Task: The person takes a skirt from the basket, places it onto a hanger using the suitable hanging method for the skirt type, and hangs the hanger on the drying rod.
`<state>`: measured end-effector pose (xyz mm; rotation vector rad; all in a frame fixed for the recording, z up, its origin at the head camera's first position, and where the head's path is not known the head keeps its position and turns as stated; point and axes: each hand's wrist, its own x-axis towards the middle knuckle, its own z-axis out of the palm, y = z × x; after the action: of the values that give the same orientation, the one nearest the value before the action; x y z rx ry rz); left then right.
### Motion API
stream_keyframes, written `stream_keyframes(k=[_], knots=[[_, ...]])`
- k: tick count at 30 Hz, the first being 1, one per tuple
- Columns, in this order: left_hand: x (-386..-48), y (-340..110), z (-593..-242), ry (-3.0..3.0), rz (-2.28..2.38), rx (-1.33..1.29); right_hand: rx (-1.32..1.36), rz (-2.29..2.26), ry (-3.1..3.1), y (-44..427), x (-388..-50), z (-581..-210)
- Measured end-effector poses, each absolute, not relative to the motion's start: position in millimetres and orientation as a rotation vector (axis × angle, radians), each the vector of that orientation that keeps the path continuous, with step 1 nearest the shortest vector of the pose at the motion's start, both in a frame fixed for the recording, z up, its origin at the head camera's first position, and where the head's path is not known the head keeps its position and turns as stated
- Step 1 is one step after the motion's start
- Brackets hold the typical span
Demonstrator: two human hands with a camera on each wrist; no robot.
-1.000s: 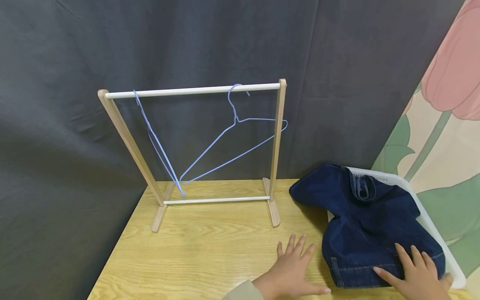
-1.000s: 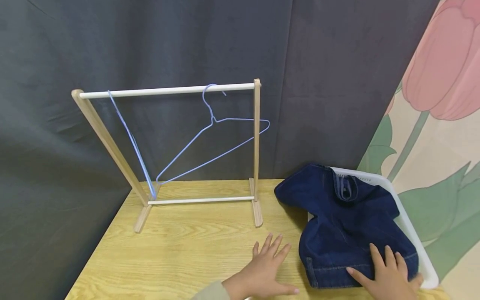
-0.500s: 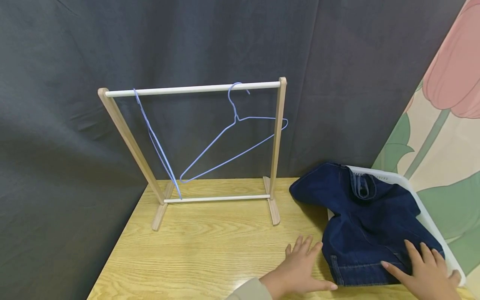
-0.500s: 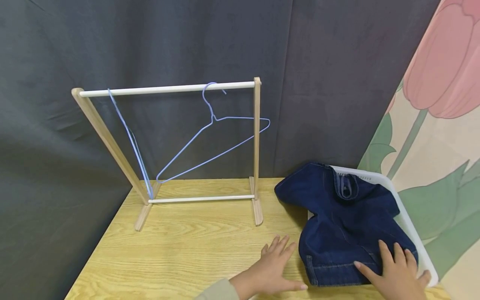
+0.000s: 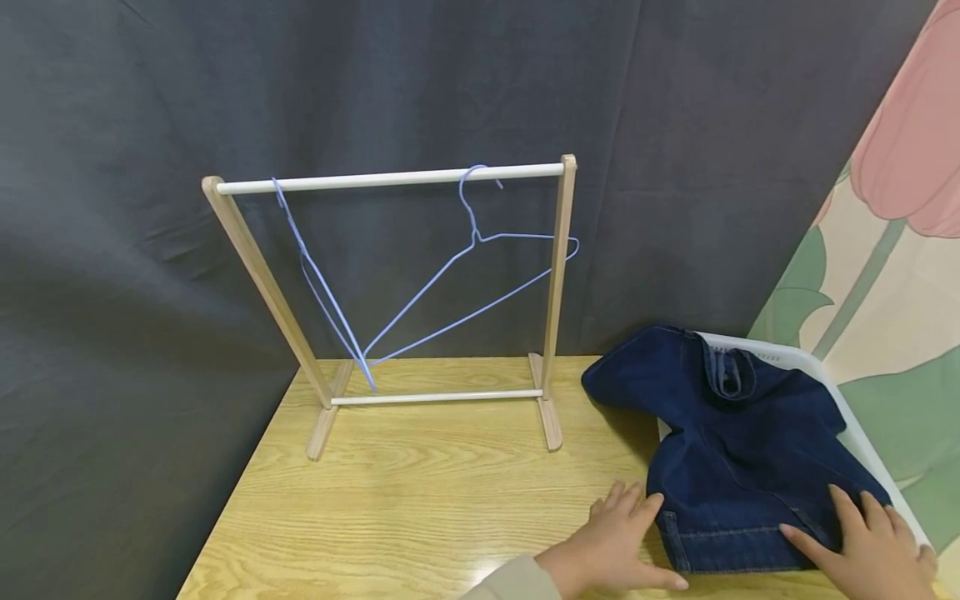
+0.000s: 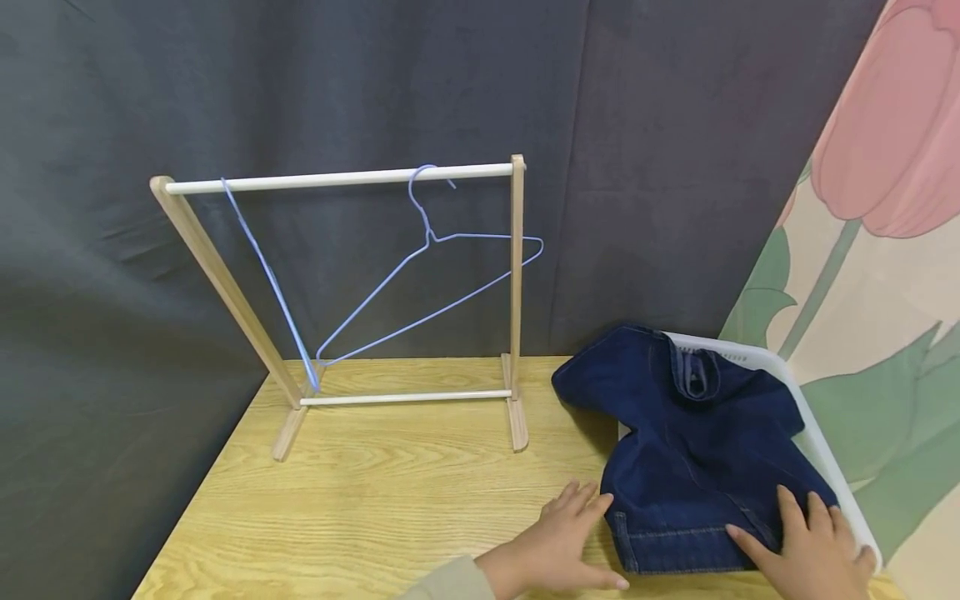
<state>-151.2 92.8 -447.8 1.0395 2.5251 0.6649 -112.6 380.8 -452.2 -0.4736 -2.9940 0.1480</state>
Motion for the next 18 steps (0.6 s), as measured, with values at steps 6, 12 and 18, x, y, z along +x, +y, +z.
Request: stream_keyframes(k=[6,12,18], knots=[[-150,99,-449,2.516,0.661,1.055,-0.533,0.148,-3.012,383,-114,-452],[-148,104,-450,2.524,0.655,1.050,-0.550,0.126,-3.018,384,-114,-447],[-149,108,-453,2.504,0.693,1.027,-0.525,0.140,-2.978,391,-117,-450]])
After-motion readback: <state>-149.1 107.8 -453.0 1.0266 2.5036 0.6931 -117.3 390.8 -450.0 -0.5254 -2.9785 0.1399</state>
